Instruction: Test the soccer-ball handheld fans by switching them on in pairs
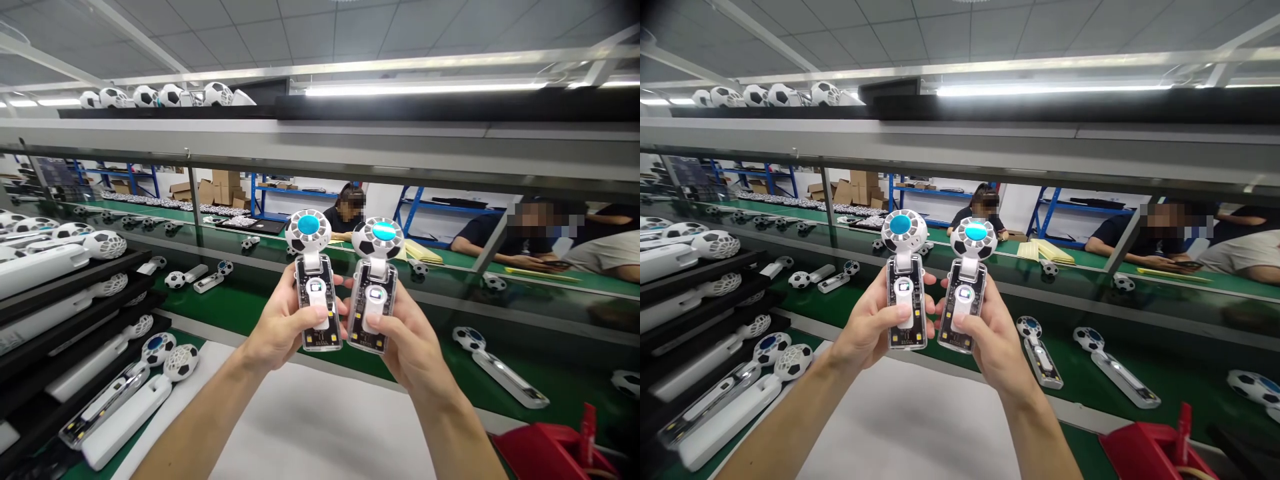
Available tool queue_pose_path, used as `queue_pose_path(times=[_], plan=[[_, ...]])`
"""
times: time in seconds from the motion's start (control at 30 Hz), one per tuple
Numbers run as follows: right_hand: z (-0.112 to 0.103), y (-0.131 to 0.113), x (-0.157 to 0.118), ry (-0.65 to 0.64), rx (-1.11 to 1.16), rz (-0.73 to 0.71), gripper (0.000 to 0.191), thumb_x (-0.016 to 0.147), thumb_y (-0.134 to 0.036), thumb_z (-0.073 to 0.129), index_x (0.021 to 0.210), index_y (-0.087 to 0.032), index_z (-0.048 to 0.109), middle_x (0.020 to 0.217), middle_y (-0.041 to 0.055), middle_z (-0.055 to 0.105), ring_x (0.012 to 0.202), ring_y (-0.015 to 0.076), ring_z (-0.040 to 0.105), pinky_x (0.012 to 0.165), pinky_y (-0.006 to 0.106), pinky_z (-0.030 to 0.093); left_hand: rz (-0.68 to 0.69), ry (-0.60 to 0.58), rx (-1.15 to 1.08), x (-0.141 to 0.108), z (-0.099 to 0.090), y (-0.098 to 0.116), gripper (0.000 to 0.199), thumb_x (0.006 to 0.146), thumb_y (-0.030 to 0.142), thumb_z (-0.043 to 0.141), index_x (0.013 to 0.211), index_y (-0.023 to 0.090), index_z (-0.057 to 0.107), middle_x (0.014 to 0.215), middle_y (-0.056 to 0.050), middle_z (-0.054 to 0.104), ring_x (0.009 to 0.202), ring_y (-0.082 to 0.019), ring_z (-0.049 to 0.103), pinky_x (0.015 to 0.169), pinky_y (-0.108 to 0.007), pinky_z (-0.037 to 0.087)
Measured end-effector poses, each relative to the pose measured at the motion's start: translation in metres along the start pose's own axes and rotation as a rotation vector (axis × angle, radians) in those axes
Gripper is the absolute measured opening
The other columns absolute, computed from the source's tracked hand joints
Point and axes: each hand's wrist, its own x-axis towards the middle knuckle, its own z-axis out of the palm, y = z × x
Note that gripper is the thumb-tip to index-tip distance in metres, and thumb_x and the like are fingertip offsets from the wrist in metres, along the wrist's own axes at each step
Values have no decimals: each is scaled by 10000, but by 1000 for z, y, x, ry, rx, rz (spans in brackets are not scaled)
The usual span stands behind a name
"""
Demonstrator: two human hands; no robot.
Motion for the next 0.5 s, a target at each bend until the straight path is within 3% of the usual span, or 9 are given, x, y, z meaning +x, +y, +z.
queue_pose_path(times=[0.23, 0.33, 0.4, 0.47, 0.5], plan=[[1, 2, 0, 1, 0, -17, 445, 814, -334, 680, 1226, -268, 526, 906, 27, 675, 702, 193, 645, 669, 350, 560, 7, -30, 4, -2, 0, 1, 483, 822, 198, 705, 1212, 191, 420, 973, -67, 696, 717, -208, 718, 692, -360, 591], [3, 3, 2, 87, 71, -20, 486, 759, -282, 738, 1206, -257, 549, 912, 30, 683, 750, 200, 662, 662, 326, 556, 2, -18, 35, -2, -1, -1, 553, 777, 243, 748, 1212, 213, 408, 1003, -65, 688, 744, -220, 717, 706, -381, 589], [5, 7, 5, 132, 204, 51, 455, 740, -347, 738, 1156, -227, 599, 843, 26, 669, 696, 192, 651, 625, 321, 551, 62, 80, 138, 1, -3, -6, 533, 754, 284, 772, 1167, 215, 444, 979, -47, 682, 750, -200, 700, 685, -336, 573], [4, 10, 7, 147, 275, 108, 396, 734, -453, 710, 1020, -183, 662, 677, 6, 604, 570, 173, 594, 557, 322, 531, 170, 307, 322, 5, -5, -13, 452, 733, 292, 790, 1076, 192, 512, 889, -18, 668, 706, -145, 650, 654, -263, 532], [3, 12, 7, 202, 246, 64, 374, 716, -466, 730, 945, -175, 675, 632, -3, 575, 542, 165, 569, 542, 318, 520, 222, 443, 405, 8, -6, -15, 417, 711, 281, 802, 1021, 178, 541, 835, -5, 656, 675, -122, 619, 640, -237, 511]])
